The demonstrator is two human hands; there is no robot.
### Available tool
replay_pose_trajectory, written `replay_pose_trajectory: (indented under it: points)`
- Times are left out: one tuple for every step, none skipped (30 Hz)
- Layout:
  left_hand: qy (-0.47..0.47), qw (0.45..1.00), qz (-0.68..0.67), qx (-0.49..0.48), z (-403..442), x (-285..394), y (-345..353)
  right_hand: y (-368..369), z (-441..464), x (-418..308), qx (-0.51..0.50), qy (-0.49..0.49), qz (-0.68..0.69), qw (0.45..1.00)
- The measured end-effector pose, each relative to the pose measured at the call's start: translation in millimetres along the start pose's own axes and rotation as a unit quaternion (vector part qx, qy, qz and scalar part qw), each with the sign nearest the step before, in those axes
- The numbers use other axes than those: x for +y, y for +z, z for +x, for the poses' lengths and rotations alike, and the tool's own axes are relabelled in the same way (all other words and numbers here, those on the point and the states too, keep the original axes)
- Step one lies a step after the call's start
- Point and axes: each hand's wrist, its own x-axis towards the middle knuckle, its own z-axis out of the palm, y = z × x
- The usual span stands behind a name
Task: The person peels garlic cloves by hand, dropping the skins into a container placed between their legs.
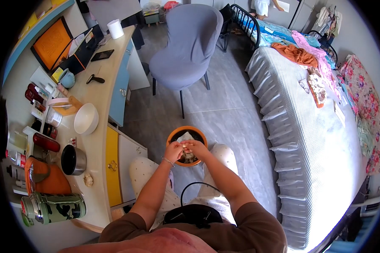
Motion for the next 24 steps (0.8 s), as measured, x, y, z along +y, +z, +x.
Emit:
replay_pose_trajectory:
  points:
    - [0.000, 1.000, -0.025, -0.005, 1.0, -1.7, -0.8, -0.9, 0.7, 1.6, -0.007, 0.005, 0.019, 1.000]
    - [0.000, 1.000, -0.026, -0.004, 2.6, -3.2, -1.6, -1.7, 1.4, 3.4, -0.014, 0.010, 0.038, 0.999]
    - [-0.010, 0.999, -0.053, -0.008, 3.9, -3.5, -1.9, 0.4, 0.3, 1.4, -0.014, 0.011, 0.038, 0.999]
    - [-0.020, 0.996, -0.080, -0.012, 4.6, -4.3, -2.1, 2.4, -1.2, -0.3, -0.012, 0.007, 0.032, 0.999]
    - [-0.021, 0.996, -0.081, -0.012, 5.5, -5.1, -2.2, 3.8, -2.5, -2.4, -0.010, 0.002, 0.025, 1.000]
    - [-0.017, 0.996, -0.086, -0.015, 5.5, -4.9, -2.0, 4.5, -3.8, -4.1, -0.010, 0.003, 0.025, 1.000]
    - [-0.012, 0.996, -0.092, -0.018, 5.6, -4.7, -2.0, 5.3, -4.8, -5.7, -0.016, -0.007, 0.005, 1.000]
    - [-0.012, 0.995, -0.092, -0.018, 5.6, -4.5, -2.3, 6.2, -5.4, -7.4, -0.021, -0.016, -0.015, 1.000]
    - [-0.023, 0.996, -0.086, -0.017, 5.3, -4.2, -2.7, 5.7, -4.5, -6.6, -0.021, -0.015, -0.015, 1.000]
    - [-0.034, 0.996, -0.080, -0.016, 5.1, -3.9, -2.9, 5.3, -3.3, -5.8, -0.008, -0.025, -0.038, 0.999]
    - [-0.035, 0.996, -0.081, -0.016, 4.9, -3.6, -2.8, 5.0, -2.6, -4.9, 0.006, -0.035, -0.062, 0.997]
    - [-0.035, 0.997, -0.074, -0.016, 6.0, -4.9, -2.8, 4.2, -2.2, -3.8, 0.007, -0.035, -0.062, 0.997]
    - [-0.036, 0.997, -0.067, -0.016, 6.6, -6.3, -3.0, 3.6, -1.9, -2.5, 0.025, -0.035, -0.097, 0.994]
    - [-0.037, 0.997, -0.067, -0.017, 7.2, -7.6, -3.7, 2.9, -1.4, -1.2, 0.043, -0.036, -0.131, 0.990]
    - [-0.041, 0.996, -0.071, -0.022, 6.0, -5.9, -4.1, 2.3, -0.8, -0.4, 0.044, -0.035, -0.130, 0.990]
    - [-0.045, 0.996, -0.076, -0.027, 5.0, -4.1, -4.1, 1.4, 0.2, 0.1, 0.049, -0.054, -0.163, 0.984]
    - [-0.047, 0.996, -0.075, -0.028, 3.9, -2.5, -4.0, 0.7, 1.0, 0.9, 0.054, -0.073, -0.196, 0.976]
    - [-0.054, 0.995, -0.075, -0.024, 2.1, -0.6, -3.7, 2.6, -0.7, -0.5, 0.055, -0.071, -0.194, 0.977]
    - [-0.060, 0.995, -0.075, -0.020, 1.0, 1.8, -3.1, 4.4, -2.5, -1.9, 0.061, -0.077, -0.204, 0.974]
    - [-0.062, 0.995, -0.075, -0.020, 0.4, 4.1, -2.8, 5.9, -3.5, -3.6, 0.067, -0.083, -0.214, 0.971]
    - [-0.061, 0.995, -0.070, -0.021, 0.0, 4.8, -3.1, 6.2, -3.7, -3.8, 0.068, -0.081, -0.212, 0.972]
    - [-0.060, 0.996, -0.065, -0.021, -0.6, 5.2, -3.2, 6.6, -4.0, -3.9, 0.067, -0.094, -0.223, 0.968]
    - [-0.063, 0.996, -0.065, -0.022, -1.2, 5.4, -3.0, 7.2, -4.4, -3.7, 0.066, -0.107, -0.233, 0.964]
    - [-0.062, 0.995, -0.074, -0.015, -2.3, 6.5, -2.6, 10.5, -6.7, -6.6, 0.067, -0.104, -0.232, 0.965]
